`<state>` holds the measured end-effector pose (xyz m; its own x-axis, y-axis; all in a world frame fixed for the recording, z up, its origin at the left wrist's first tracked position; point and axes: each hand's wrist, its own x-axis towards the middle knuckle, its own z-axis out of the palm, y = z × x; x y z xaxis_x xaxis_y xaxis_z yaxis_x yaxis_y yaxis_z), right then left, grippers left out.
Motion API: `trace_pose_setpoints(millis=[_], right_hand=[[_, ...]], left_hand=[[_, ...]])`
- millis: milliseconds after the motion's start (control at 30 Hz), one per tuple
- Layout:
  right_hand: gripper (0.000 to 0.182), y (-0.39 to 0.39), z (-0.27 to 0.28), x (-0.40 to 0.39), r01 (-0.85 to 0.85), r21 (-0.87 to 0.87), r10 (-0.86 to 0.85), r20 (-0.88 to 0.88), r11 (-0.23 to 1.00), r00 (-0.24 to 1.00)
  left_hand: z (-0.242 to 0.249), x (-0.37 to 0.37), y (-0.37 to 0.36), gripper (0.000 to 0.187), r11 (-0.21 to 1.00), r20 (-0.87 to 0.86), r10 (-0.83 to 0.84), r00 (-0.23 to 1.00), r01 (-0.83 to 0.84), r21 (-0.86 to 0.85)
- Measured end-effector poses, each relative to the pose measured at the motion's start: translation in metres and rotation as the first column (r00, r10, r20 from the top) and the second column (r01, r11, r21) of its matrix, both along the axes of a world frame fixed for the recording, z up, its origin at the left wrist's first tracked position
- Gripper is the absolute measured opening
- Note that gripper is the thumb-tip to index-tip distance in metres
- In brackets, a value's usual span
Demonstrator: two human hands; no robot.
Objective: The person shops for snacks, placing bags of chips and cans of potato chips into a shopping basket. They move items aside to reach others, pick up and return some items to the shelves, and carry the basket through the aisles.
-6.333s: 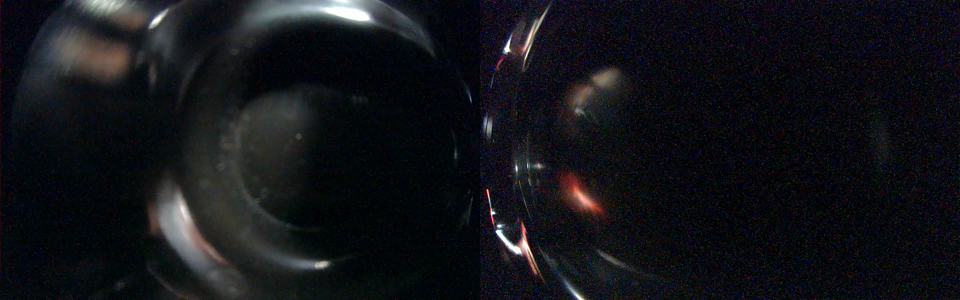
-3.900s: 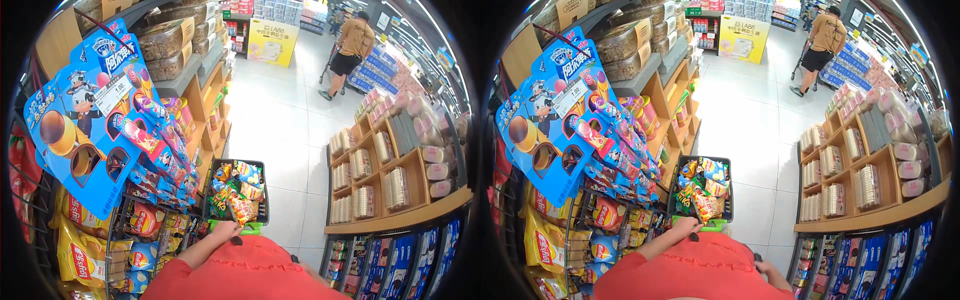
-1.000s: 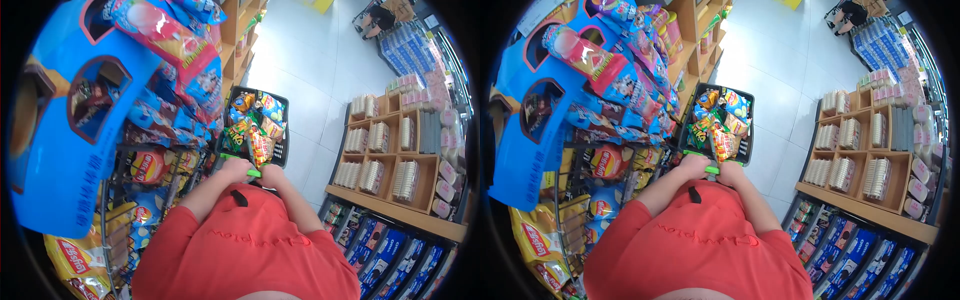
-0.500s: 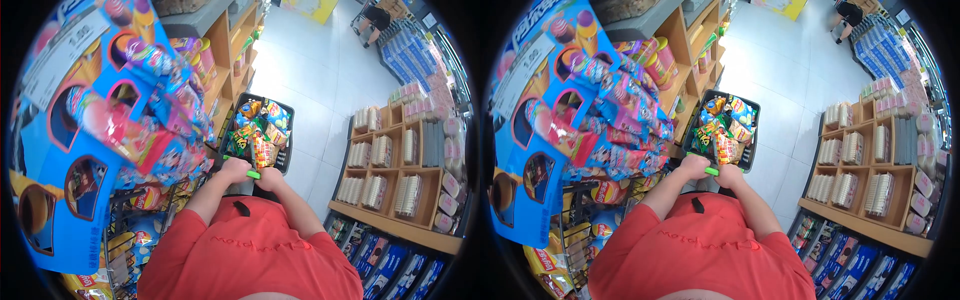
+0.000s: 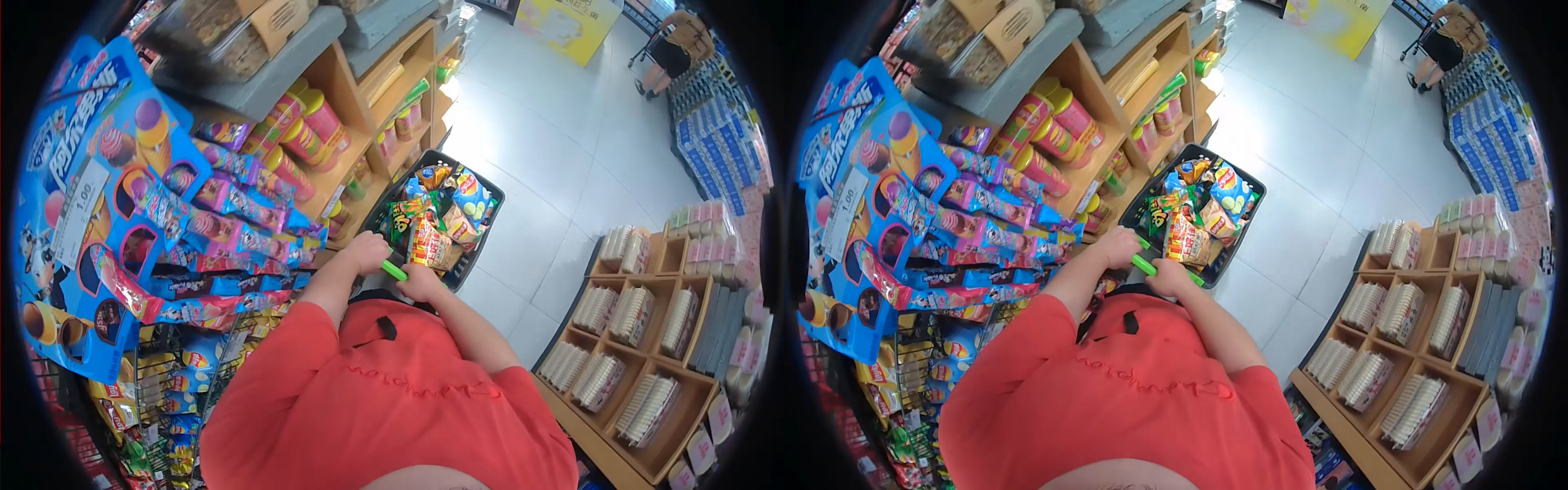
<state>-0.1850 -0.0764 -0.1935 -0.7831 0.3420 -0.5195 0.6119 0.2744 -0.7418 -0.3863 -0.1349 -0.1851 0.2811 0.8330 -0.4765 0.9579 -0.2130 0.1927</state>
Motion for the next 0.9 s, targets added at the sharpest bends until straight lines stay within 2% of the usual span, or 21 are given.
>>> trace_pose_setpoints(millis=[33,100,167,200,267,300,367,400,433,500,567,667,700,733,800,867,900], right_hand=[[0.032,0.030,0.018,0.021,0.025,0.014,-0.025,-0.024,1.000,0.999],[0.033,0.039,0.018,0.022,0.058,0.109,-0.050,-0.070,0.992,0.996],[0.033,0.051,0.025,0.020,0.074,0.108,-0.069,-0.052,0.991,0.996],[0.033,0.057,0.028,0.018,0.101,0.136,-0.098,-0.026,0.986,0.995],[0.034,0.068,0.034,0.014,0.124,0.164,-0.126,-0.001,0.979,0.992],[0.034,0.074,0.034,0.012,0.145,0.154,-0.147,0.002,0.977,0.989],[0.035,0.082,0.036,0.009,0.168,0.143,-0.170,0.009,0.975,0.985],[0.036,0.081,0.047,0.004,0.177,0.120,-0.177,-0.015,0.977,0.984],[0.036,0.087,0.049,0.004,0.195,0.124,-0.192,-0.031,0.973,0.981],[0.036,0.095,0.052,0.003,0.172,0.126,-0.172,-0.011,0.977,0.985],[0.036,0.107,0.051,0.002,0.144,0.131,-0.147,0.011,0.981,0.989],[0.035,0.131,0.044,0.011,0.140,0.073,-0.137,-0.035,0.988,0.990],[0.035,0.137,0.042,0.012,0.123,0.076,-0.122,-0.017,0.989,0.992],[0.035,0.151,0.038,0.028,0.114,0.048,-0.112,-0.044,0.992,0.993],[0.036,0.174,0.035,0.043,0.078,0.019,-0.077,-0.050,0.997,0.996],[0.037,0.204,0.038,0.061,0.009,-0.052,-0.016,-0.138,0.999,0.990],[0.037,0.219,0.033,0.078,0.010,-0.049,-0.015,-0.115,0.999,0.993]], left_hand=[[0.029,0.016,0.038,0.022,0.998,-0.031,-0.053,0.998,0.054,0.022],[0.031,0.021,0.052,0.021,0.999,-0.052,-0.042,0.998,0.043,0.019],[0.040,0.022,0.064,0.019,0.981,-0.112,-0.045,0.993,0.066,0.184],[0.042,0.024,0.069,0.019,0.981,-0.116,-0.040,0.992,0.061,0.182],[0.042,0.032,0.082,0.013,0.944,0.196,-0.056,0.979,-0.012,0.331],[0.042,0.036,0.085,0.013,0.945,0.198,-0.053,0.979,-0.015,0.326],[0.044,0.046,0.094,0.011,0.965,0.175,0.088,0.981,-0.128,0.228],[0.059,0.045,0.097,0.015,0.983,0.049,0.145,0.988,-0.150,0.103],[0.064,0.045,0.105,0.015,0.982,0.054,0.146,0.988,-0.151,0.110],[0.078,0.045,0.117,0.017,0.989,-0.051,0.125,0.991,-0.128,-0.070],[0.071,0.041,0.125,0.019,0.989,-0.043,0.128,0.991,-0.130,-0.066],[0.067,0.043,0.143,0.019,0.994,0.020,0.108,0.994,-0.109,0.019],[0.059,0.041,0.143,0.018,0.989,0.067,0.100,0.993,-0.106,0.099],[0.050,0.056,0.151,0.018,0.975,0.117,0.092,0.989,-0.113,0.189],[0.038,0.070,0.167,0.017,0.968,0.146,0.099,0.984,-0.129,0.217],[0.041,0.088,0.187,0.017,0.963,0.126,0.117,0.985,-0.143,0.227],[0.031,0.105,0.202,0.015,0.955,0.146,0.108,0.983,-0.143,0.258]])
